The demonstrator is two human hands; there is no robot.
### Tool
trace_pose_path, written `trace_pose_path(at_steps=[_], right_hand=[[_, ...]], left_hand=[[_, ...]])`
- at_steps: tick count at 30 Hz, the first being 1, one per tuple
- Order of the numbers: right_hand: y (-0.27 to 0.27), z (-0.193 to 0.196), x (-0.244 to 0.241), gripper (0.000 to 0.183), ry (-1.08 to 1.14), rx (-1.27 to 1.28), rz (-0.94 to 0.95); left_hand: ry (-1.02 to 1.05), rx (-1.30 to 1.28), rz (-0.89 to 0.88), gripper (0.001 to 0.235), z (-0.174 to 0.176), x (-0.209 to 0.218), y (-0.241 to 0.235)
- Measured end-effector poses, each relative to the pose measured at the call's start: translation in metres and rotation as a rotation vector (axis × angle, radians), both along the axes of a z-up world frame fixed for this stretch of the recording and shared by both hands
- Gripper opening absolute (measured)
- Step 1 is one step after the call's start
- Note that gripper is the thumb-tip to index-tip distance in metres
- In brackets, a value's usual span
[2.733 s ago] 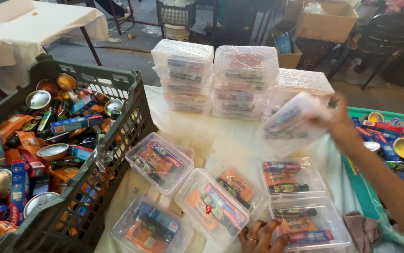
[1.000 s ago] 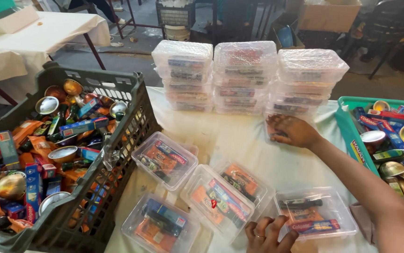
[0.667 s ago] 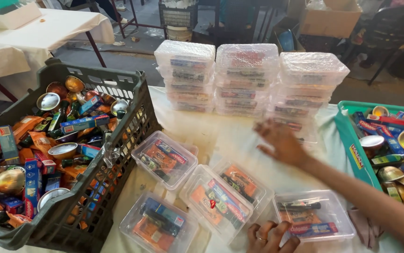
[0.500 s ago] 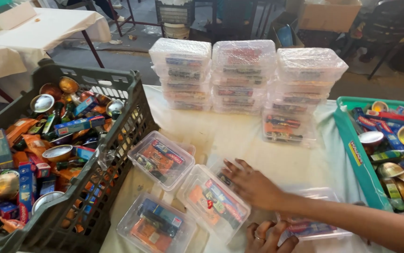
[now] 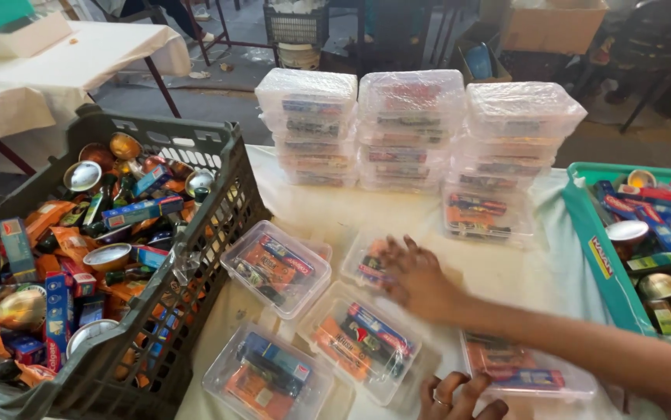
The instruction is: The person stacks small plastic containers filled with items on a table. They then pick up small boxes from a crate and wipe them with a cloth before placing them on the table.
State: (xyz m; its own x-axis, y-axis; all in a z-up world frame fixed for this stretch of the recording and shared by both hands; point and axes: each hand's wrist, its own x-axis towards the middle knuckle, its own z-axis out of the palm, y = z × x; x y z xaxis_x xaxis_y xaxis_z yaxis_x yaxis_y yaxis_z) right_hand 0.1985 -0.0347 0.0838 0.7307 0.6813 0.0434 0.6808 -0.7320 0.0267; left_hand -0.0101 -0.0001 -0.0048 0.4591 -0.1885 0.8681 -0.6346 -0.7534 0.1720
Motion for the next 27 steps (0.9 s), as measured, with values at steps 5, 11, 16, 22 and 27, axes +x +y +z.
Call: trace_pose_path(at_steps=[5,11,16,22,27], right_hand=[[0.005,0.010,-0.017,0.075,-0.168,0.098,0.126],[-0.011,0.012,0.056,0.065,-0.246,0.074,0.181],[-0.021,0.011,0.097,0.066,-0.247,0.012,0.165],[-0.027,0.001,0.119,0.065,-0.320,0.044,0.173],[-0.015,0.022,0.107,0.066,-0.330,0.004,0.117]], left_hand=[[-0.033,-0.009,-0.009,0.015,0.001,0.004,0.001],[-0.017,-0.011,-0.005,0.015,0.005,0.003,0.000],[0.016,-0.013,-0.013,0.011,0.010,0.002,0.005],[0.058,0.005,-0.028,0.009,0.007,0.000,0.004],[0.155,0.022,-0.093,0.008,0.004,-0.008,0.008]])
